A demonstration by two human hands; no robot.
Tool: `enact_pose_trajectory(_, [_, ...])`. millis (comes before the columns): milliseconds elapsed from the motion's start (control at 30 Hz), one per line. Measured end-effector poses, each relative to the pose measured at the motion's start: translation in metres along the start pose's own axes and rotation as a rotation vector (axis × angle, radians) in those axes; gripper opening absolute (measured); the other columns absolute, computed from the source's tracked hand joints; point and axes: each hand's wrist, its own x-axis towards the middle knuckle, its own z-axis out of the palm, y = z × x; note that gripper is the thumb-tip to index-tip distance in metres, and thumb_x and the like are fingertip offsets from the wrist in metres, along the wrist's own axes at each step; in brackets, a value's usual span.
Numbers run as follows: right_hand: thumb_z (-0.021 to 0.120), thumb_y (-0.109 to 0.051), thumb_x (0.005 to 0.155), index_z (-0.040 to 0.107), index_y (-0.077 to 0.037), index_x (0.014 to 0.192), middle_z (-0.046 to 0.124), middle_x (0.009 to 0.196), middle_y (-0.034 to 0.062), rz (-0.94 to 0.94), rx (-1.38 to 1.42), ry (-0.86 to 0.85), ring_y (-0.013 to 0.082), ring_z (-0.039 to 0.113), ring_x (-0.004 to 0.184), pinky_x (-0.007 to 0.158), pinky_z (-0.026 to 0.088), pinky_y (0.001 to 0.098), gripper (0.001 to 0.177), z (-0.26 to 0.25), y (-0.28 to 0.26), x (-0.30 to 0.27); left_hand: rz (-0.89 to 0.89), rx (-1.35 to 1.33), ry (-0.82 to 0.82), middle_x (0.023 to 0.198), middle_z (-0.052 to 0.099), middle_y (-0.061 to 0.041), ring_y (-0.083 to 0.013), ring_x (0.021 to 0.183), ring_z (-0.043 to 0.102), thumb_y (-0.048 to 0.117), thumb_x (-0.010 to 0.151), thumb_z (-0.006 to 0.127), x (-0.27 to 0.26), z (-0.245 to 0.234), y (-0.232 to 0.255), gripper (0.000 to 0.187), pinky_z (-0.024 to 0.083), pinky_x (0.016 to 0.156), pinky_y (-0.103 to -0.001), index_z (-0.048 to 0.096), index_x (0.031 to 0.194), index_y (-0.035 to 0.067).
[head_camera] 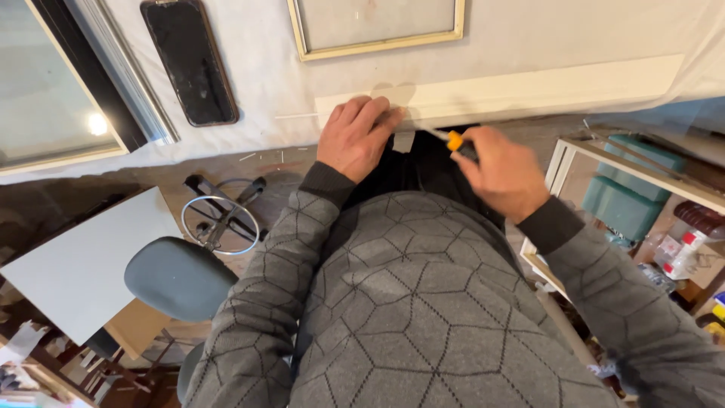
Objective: Measuring, marking, and cutting thin plastic strips to fit as spacers inside a wooden picture frame.
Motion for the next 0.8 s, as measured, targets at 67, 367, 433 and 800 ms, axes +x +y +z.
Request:
enact_pose_trajectory(67, [0.070,-0.024,0.097,0.056,-0.003,0.117,0.066,0.104,0.0178,-0.075,-0.024,0.116,0.0394,0.068,0.090,0.068,0.054,0.0469,0.032,-0.011,0.003,0.001,0.002,-0.042,-0.001,0.117,0.061,-0.004,-0.0250,0.111,0.060,0.004,0.083,0.072,0.001,-0.004,0.001,0.038,0.050,0.092,-0.038,0.072,0.121,0.009])
enact_pose_trajectory(367, [0.079,-0.028,0.101,0.068,-0.012,0.107,0.070,0.099,0.0042,-0.088,-0.382,0.176,0.0302,0.067,0.078,0.062,0.049,0.0397,0.020,-0.049,0.053,0.043,-0.045,-0.094,-0.032,0.112,0.063,-0.007,-0.0271,0.106,0.061,0.000,0.082,0.068,0.011,-0.013,-0.005,0.035,0.053,0.092,-0.037,0.071,0.117,0.004])
enact_pose_trajectory(433, [0.080,-0.028,0.090,0.069,-0.014,0.104,0.069,0.095,0.0027,-0.196,-0.417,0.061,0.0277,0.068,0.078,0.063,0.051,0.0392,0.022,-0.054,0.059,0.047,-0.043,-0.081,-0.031,0.109,0.060,-0.009,-0.0281,0.103,0.060,0.003,0.081,0.067,0.011,-0.012,-0.005,0.031,0.053,0.090,-0.037,0.070,0.112,0.002])
enact_pose_trajectory(800, [0.075,-0.014,0.097,0.062,-0.004,0.106,0.066,0.103,0.0109,-0.154,-0.444,0.296,0.0308,0.067,0.092,0.078,0.053,0.0392,0.019,-0.102,0.132,0.056,0.054,0.164,-0.097,0.104,0.056,-0.007,-0.0244,0.095,0.056,0.010,0.084,0.067,0.016,-0.004,-0.007,0.020,0.050,0.083,-0.035,0.067,0.102,0.002])
